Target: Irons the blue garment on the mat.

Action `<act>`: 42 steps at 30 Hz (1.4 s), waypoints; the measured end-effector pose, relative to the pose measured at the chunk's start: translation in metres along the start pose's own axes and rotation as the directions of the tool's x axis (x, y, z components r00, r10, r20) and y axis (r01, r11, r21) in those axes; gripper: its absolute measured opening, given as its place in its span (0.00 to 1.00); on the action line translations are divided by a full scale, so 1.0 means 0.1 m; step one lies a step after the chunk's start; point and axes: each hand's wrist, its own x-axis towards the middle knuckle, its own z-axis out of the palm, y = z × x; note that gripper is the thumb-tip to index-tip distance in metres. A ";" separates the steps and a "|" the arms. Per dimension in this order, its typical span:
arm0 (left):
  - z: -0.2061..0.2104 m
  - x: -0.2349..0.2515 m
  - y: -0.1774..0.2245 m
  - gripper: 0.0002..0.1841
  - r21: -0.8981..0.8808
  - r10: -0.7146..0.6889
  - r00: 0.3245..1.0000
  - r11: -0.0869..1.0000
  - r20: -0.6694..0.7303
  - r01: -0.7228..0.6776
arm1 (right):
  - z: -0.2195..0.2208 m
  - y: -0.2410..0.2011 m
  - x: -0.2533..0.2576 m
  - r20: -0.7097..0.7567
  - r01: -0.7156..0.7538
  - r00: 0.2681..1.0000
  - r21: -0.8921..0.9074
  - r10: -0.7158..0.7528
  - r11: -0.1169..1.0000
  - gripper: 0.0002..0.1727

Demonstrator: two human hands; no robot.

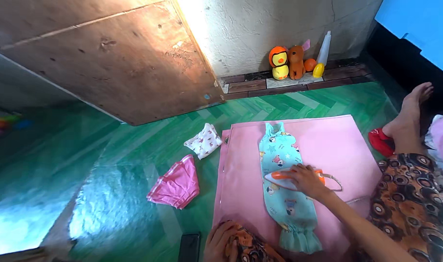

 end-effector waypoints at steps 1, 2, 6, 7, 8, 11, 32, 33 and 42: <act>0.00 0.00 0.00 0.17 -0.004 0.002 1.000 1.000 0.006 -0.002 | -0.06 0.02 0.09 0.016 -0.013 1.000 -0.004 0.013 1.000 0.24; -0.01 0.01 0.00 0.18 -0.006 0.006 1.000 1.000 0.013 -0.005 | -0.11 0.04 0.17 0.029 -0.025 0.999 -0.003 0.025 1.000 0.24; -0.01 0.00 -0.02 0.18 -0.009 0.007 0.999 1.000 0.038 -0.007 | -0.27 0.10 0.48 0.029 -0.062 0.998 -0.003 0.062 0.998 0.25; -0.02 0.00 -0.02 0.18 -0.012 0.008 0.999 1.000 0.039 -0.007 | -0.30 0.12 0.55 0.016 -0.069 0.998 0.000 0.069 0.998 0.25; -0.02 0.00 -0.03 0.18 -0.016 0.008 0.999 1.000 0.041 -0.007 | -0.33 0.13 0.62 0.010 -0.078 0.997 0.007 0.078 0.997 0.26; -0.01 -0.01 -0.04 0.18 -0.033 0.004 0.999 0.999 0.051 -0.003 | -0.44 0.16 0.82 0.024 -0.121 0.992 0.003 0.121 0.993 0.27; 0.00 -0.01 -0.03 0.18 -0.041 0.008 0.999 0.999 0.048 -0.006 | -0.64 0.20 1.18 0.099 -0.251 0.965 0.097 0.242 0.963 0.29; 0.00 -0.01 -0.03 0.18 -0.036 0.006 0.999 0.999 0.042 -0.005 | -0.61 0.18 1.14 0.102 -0.245 0.967 0.102 0.234 0.964 0.29; 0.05 -0.02 -0.02 0.19 -0.011 -0.001 1.000 1.000 -0.019 0.000 | -0.35 -0.01 0.64 0.138 -0.223 0.967 0.067 0.213 0.972 0.28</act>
